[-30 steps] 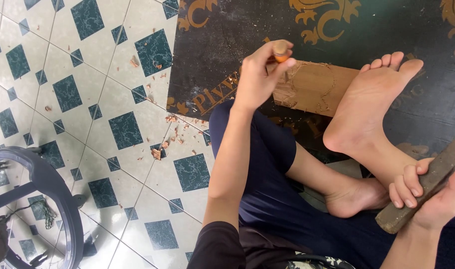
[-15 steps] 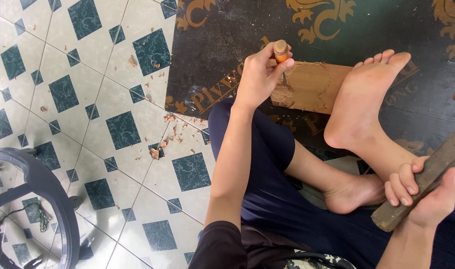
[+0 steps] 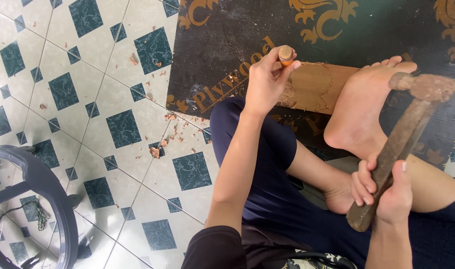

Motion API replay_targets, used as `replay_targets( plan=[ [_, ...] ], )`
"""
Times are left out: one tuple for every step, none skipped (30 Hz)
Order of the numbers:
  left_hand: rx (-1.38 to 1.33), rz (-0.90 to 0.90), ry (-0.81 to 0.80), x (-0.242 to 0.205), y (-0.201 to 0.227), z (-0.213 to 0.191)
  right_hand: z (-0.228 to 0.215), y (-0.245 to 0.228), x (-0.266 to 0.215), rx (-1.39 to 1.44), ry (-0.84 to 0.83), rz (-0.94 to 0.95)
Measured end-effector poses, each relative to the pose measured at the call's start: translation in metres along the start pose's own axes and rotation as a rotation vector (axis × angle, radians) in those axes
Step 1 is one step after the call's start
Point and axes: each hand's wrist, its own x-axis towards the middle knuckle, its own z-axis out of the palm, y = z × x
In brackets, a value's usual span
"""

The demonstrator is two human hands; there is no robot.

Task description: The person is carving a design into a piece of wood using a hammer and a chisel while sitting on the floor.

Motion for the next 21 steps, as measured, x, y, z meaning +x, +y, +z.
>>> replay_targets(
  plan=[
    [-0.005, -0.02, 0.012, -0.001, -0.001, 0.0, 0.006, -0.001, 0.002, -0.039, 0.006, -0.001],
    [-0.005, -0.016, 0.016, -0.003, -0.001, 0.002, 0.008, -0.004, 0.007, -0.04, 0.001, -0.003],
    [0.013, -0.046, 0.051, -0.007, -0.001, 0.004, 0.009, -0.006, 0.01, -0.072, -0.025, 0.03],
    [0.031, -0.076, 0.087, -0.01, -0.002, 0.006, 0.011, -0.008, 0.013, -0.105, -0.052, 0.063],
    [0.031, -0.075, 0.086, -0.01, -0.002, 0.006, 0.017, -0.016, 0.018, -0.104, -0.052, 0.062],
    [0.092, -0.049, 0.121, -0.01, -0.001, 0.007, 0.023, -0.024, 0.022, -0.283, -0.042, 0.092],
    [0.153, -0.021, 0.158, -0.01, 0.0, 0.007, 0.029, -0.033, 0.027, -0.462, -0.035, 0.122],
    [0.154, -0.02, 0.16, -0.012, -0.001, 0.008, 0.043, -0.044, 0.03, -0.462, -0.038, 0.121],
    [0.128, -0.028, 0.158, -0.012, -0.001, 0.009, 0.057, -0.055, 0.035, -0.615, -0.04, 0.204],
    [0.102, -0.037, 0.156, -0.011, -0.002, 0.01, 0.071, -0.067, 0.039, -0.766, -0.042, 0.288],
    [0.102, -0.03, 0.157, -0.01, -0.002, 0.01, 0.08, -0.069, 0.042, -0.765, -0.044, 0.282],
    [0.114, -0.001, 0.163, -0.009, -0.002, 0.01, 0.089, -0.071, 0.044, -0.785, -0.066, 0.288],
    [0.127, 0.024, 0.171, -0.01, -0.003, 0.01, 0.098, -0.072, 0.046, -0.805, -0.088, 0.3],
    [0.127, 0.026, 0.173, -0.009, -0.001, 0.008, 0.104, -0.072, 0.047, -0.806, -0.09, 0.298],
    [0.129, 0.055, 0.173, -0.008, 0.001, 0.006, 0.111, -0.072, 0.048, -0.838, -0.152, 0.267],
    [0.132, 0.083, 0.174, -0.007, 0.003, 0.005, 0.117, -0.071, 0.049, -0.87, -0.213, 0.237],
    [0.134, 0.083, 0.176, -0.008, -0.003, 0.005, 0.117, -0.068, 0.055, -0.869, -0.216, 0.237],
    [0.153, 0.098, 0.167, -0.009, -0.009, 0.006, 0.116, -0.064, 0.061, -0.854, -0.169, 0.31],
    [0.169, 0.116, 0.155, -0.008, -0.016, 0.008, 0.115, -0.06, 0.067, -0.838, -0.118, 0.379],
    [0.169, 0.12, 0.154, -0.009, -0.014, 0.011, 0.116, -0.064, 0.064, -0.836, -0.118, 0.376],
    [0.174, 0.109, 0.167, -0.008, -0.012, 0.01, 0.12, -0.067, 0.063, -0.816, -0.138, 0.353]
  ],
)
